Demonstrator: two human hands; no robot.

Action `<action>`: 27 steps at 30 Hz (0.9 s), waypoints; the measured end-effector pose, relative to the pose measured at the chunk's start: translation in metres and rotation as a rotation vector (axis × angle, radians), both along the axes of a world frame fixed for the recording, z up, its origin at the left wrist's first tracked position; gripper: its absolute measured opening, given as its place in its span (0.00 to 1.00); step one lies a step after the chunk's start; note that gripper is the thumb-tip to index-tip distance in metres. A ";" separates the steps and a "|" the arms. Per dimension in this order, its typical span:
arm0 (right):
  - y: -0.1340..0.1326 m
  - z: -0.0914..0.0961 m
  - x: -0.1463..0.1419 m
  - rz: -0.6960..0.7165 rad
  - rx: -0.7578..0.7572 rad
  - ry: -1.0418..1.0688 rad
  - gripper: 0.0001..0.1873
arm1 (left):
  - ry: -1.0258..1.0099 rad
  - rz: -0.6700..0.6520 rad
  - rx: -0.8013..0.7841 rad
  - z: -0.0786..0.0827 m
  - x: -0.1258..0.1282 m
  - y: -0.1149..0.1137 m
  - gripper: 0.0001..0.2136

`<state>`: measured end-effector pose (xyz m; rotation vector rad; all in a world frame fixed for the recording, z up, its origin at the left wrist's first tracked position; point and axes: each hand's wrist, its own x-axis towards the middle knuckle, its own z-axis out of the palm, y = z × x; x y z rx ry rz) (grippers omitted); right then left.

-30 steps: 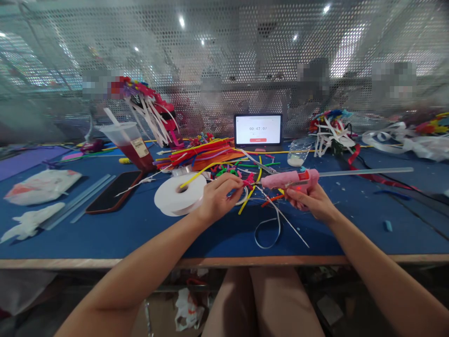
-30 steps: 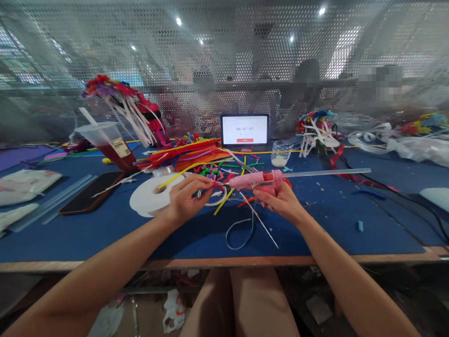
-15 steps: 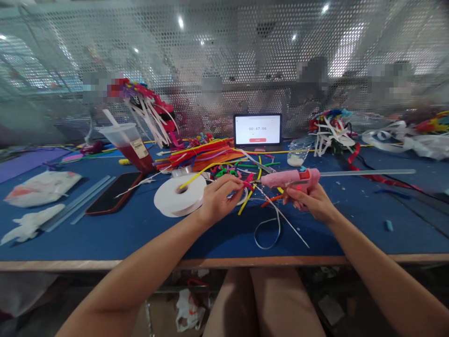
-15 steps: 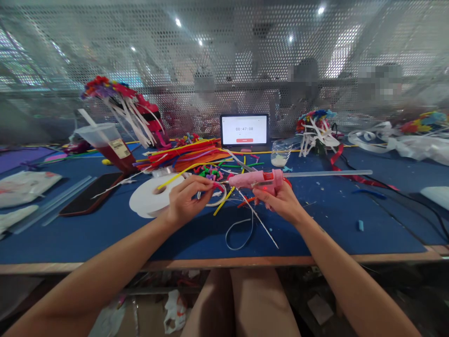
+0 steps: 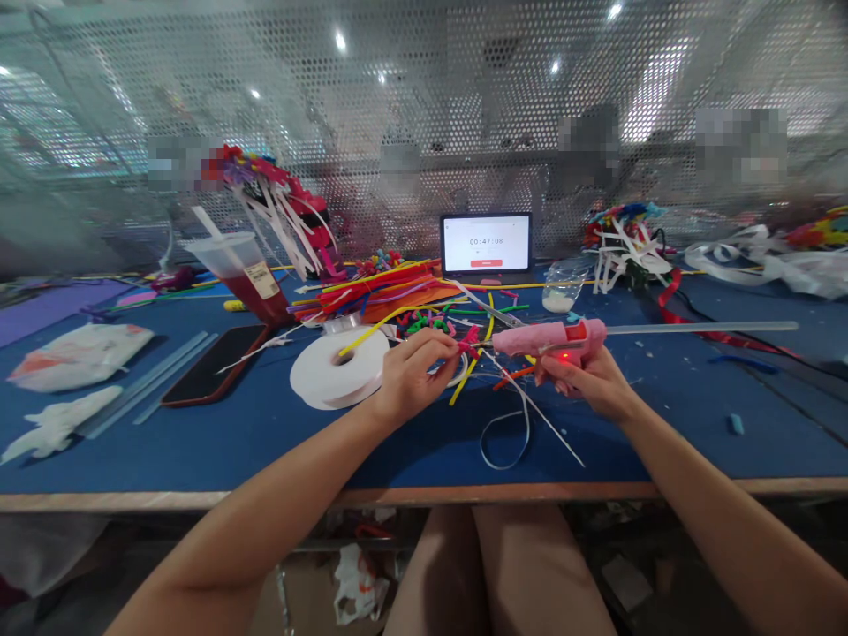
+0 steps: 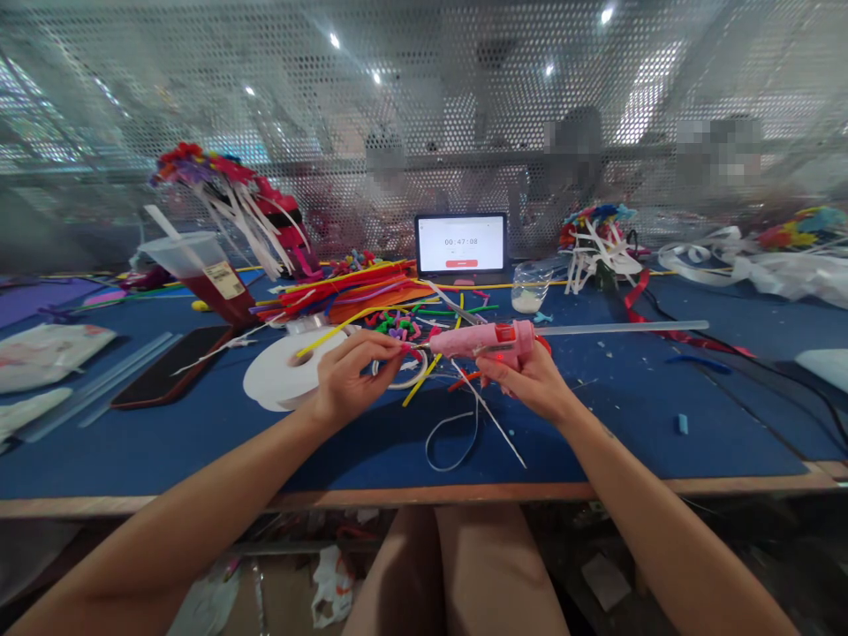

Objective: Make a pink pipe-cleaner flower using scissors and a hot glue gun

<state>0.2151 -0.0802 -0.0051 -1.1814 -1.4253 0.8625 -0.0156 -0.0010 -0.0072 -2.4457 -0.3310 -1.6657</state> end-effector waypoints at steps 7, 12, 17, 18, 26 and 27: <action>0.000 -0.001 0.002 -0.004 0.037 -0.016 0.20 | 0.002 0.008 0.004 0.000 0.000 -0.001 0.07; 0.001 -0.004 0.003 -0.004 0.070 -0.084 0.18 | -0.010 0.000 -0.001 0.001 0.000 -0.001 0.06; 0.001 -0.004 0.005 0.012 0.165 -0.120 0.14 | -0.024 0.032 -0.014 0.002 0.000 -0.002 0.05; 0.000 -0.004 0.006 0.010 0.171 -0.120 0.14 | -0.027 0.034 -0.011 0.002 0.000 -0.002 0.05; -0.001 -0.002 0.004 -0.004 0.141 -0.123 0.17 | -0.018 0.020 -0.001 0.000 0.000 -0.001 0.05; 0.000 -0.002 0.004 0.001 0.148 -0.123 0.16 | -0.017 0.020 -0.002 0.000 0.000 -0.001 0.05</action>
